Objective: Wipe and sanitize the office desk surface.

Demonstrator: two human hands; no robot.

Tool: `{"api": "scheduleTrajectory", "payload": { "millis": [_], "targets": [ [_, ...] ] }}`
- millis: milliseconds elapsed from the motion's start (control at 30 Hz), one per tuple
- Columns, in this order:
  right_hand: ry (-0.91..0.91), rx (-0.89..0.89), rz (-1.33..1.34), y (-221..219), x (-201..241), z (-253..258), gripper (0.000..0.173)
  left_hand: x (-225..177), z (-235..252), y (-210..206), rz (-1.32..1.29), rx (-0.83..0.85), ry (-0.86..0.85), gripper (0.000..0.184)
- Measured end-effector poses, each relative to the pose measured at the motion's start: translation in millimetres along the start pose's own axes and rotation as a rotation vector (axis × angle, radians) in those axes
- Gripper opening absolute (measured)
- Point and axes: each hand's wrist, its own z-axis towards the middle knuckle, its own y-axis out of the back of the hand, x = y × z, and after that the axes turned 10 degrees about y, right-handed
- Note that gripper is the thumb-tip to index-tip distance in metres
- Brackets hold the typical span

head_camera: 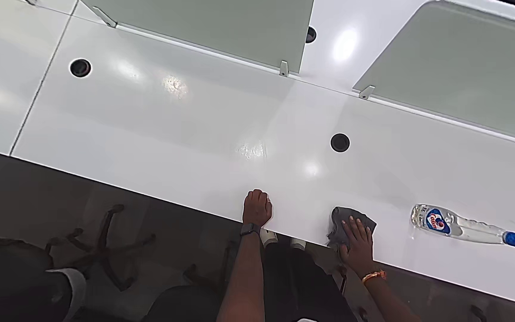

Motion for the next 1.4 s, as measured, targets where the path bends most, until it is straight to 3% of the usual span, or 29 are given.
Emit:
{"api": "scheduleTrajectory", "payload": {
  "millis": [167, 333, 633, 900, 1100, 1233, 1400],
  "targets": [
    [-0.111, -0.088, 0.024, -4, 12, 34, 0.07, -1, 1, 2, -0.012, 0.006, 0.009, 0.036],
    [-0.274, -0.13, -0.044, -12, 47, 109, 0.073, -2, 0, 1, -0.009, -0.006, 0.006, 0.035],
    [0.229, 0.043, -0.034, -10, 96, 228, 0.073, -7, 0, 7, 0.04, 0.067, 0.001, 0.036],
    [0.268, 0.014, -0.018, -14, 106, 306, 0.062, -9, 1, 12, 0.008, 0.087, 0.005, 0.033],
    [0.22, -0.056, -0.036, -16, 117, 367, 0.064, -7, 1, 12, -0.032, 0.067, -0.017, 0.031],
    [0.046, -0.115, -0.068, -18, 139, 393, 0.059, -4, 3, 12, -0.078, 0.049, -0.043, 0.033],
    [-0.064, -0.138, -0.069, -33, 176, 367, 0.06, 5, -7, 14, -0.315, -0.048, -0.101, 0.035]
  ]
}}
